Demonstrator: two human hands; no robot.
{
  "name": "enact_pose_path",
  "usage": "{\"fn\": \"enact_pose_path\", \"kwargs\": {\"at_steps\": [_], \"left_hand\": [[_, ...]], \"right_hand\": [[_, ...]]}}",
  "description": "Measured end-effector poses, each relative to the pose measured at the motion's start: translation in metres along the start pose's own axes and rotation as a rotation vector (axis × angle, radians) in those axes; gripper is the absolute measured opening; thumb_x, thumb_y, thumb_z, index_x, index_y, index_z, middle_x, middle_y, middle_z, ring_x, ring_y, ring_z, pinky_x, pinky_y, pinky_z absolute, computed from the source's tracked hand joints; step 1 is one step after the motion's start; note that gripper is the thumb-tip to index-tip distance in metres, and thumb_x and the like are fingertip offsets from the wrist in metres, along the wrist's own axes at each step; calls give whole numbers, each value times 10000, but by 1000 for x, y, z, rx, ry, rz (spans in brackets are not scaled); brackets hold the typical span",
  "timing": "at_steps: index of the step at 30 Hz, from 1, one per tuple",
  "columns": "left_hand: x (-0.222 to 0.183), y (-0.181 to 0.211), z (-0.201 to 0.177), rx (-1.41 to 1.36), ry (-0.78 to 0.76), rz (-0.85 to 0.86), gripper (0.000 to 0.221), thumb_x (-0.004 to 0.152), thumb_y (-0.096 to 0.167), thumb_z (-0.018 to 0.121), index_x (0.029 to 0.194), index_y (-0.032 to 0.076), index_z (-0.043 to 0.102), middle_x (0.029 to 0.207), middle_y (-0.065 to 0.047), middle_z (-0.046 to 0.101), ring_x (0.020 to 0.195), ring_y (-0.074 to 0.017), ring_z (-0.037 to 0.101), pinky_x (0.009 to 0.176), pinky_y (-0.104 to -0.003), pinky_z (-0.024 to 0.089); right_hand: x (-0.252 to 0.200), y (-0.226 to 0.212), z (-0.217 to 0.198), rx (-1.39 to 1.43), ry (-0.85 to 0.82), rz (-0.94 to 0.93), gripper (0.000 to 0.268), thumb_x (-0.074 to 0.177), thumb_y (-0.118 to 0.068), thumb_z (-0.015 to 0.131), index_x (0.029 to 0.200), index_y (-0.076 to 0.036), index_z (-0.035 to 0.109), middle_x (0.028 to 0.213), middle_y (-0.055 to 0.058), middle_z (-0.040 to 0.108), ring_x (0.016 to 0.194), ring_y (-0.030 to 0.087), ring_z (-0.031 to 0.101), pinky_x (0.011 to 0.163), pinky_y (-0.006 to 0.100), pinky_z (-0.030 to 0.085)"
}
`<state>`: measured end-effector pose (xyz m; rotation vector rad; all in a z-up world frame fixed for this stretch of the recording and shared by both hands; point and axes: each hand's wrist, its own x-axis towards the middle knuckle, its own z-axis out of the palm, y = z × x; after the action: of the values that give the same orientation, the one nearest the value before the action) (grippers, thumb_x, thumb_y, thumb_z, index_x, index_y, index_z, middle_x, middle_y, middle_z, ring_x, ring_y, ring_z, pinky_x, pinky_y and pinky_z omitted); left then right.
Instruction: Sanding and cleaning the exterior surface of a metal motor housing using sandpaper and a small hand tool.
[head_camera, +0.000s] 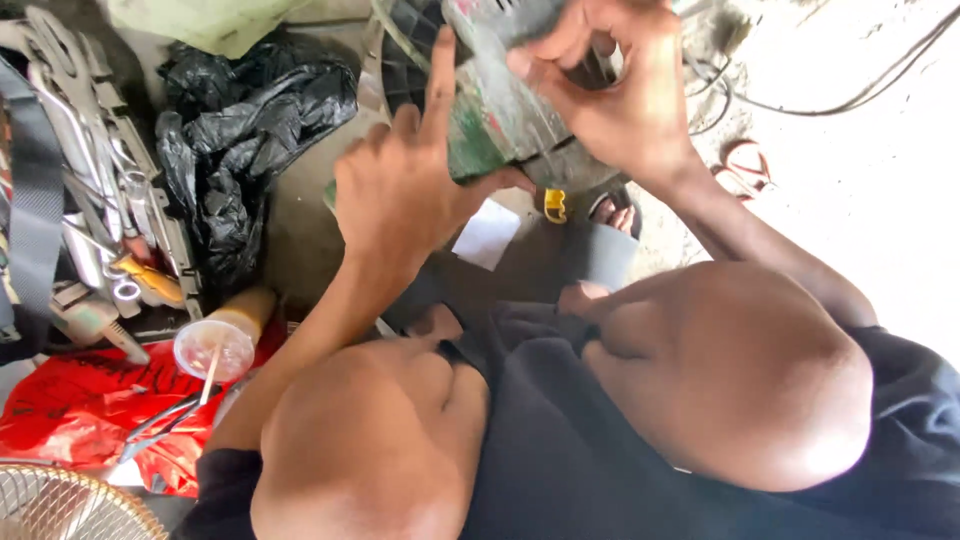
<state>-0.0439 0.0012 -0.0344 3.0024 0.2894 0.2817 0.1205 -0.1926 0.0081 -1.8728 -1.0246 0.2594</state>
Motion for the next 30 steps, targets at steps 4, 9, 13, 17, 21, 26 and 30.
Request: {"fn": "enact_pose_path", "kwargs": {"at_steps": [4, 9, 13, 17, 21, 26, 30], "left_hand": [[-10, 8, -2, 28, -22, 26, 1637, 772, 1288, 879, 1876, 171, 418, 824, 16, 654, 585, -202, 586, 551, -379, 510], [-17, 6, -1, -56, -41, -48, 1597, 864, 1284, 919, 1881, 160, 418, 813, 21, 609, 588, -221, 574, 520, -395, 460], [-18, 8, -2, -38, -16, 2, 1604, 834, 1286, 915, 1869, 157, 437, 850, 4, 675, 611, -212, 601, 558, -372, 519], [-20, 10, 0, -63, -6, 21, 1519, 959, 1262, 881, 1852, 107, 464, 845, -5, 637, 586, -185, 505, 531, -349, 441], [-19, 5, -4, -44, -65, 16, 1579, 904, 1279, 954, 1901, 197, 381, 895, 4, 668, 634, -194, 573, 548, -371, 484], [-14, 10, -9, 22, -40, 30, 1565, 937, 1333, 812, 1882, 150, 418, 830, 24, 594, 576, -172, 493, 531, -349, 446], [-15, 5, -4, 22, -51, 26, 1551, 939, 1284, 930, 1904, 200, 381, 883, 24, 637, 616, -194, 559, 591, -373, 512]], "right_hand": [[-21, -11, -10, -93, -46, 65, 333, 1084, 207, 970, 955, 26, 722, 904, 64, 670, 797, 188, 550, 772, 334, 472], [-6, -13, 0, -44, -31, 45, 250, 1185, 198, 983, 1084, 85, 785, 991, 113, 732, 890, 195, 662, 839, 321, 523], [-23, -22, -14, -105, -97, 27, 374, 1083, 202, 986, 936, 9, 702, 851, 65, 669, 778, 219, 585, 1141, 432, 489], [-16, -15, -11, -89, -81, 104, 291, 1150, 192, 978, 1018, 50, 762, 932, 92, 673, 869, 208, 567, 836, 353, 474], [-15, -10, -12, -114, -68, -3, 315, 1211, 235, 1019, 1066, 93, 778, 938, 118, 661, 827, 239, 577, 822, 388, 494], [-15, -11, -15, -69, -103, 108, 304, 1156, 187, 972, 1009, 45, 747, 942, 98, 702, 854, 208, 584, 861, 349, 479], [-6, 0, -10, -81, -74, -30, 192, 1276, 188, 986, 1158, 109, 856, 1035, 142, 764, 864, 223, 659, 803, 344, 557]]}}
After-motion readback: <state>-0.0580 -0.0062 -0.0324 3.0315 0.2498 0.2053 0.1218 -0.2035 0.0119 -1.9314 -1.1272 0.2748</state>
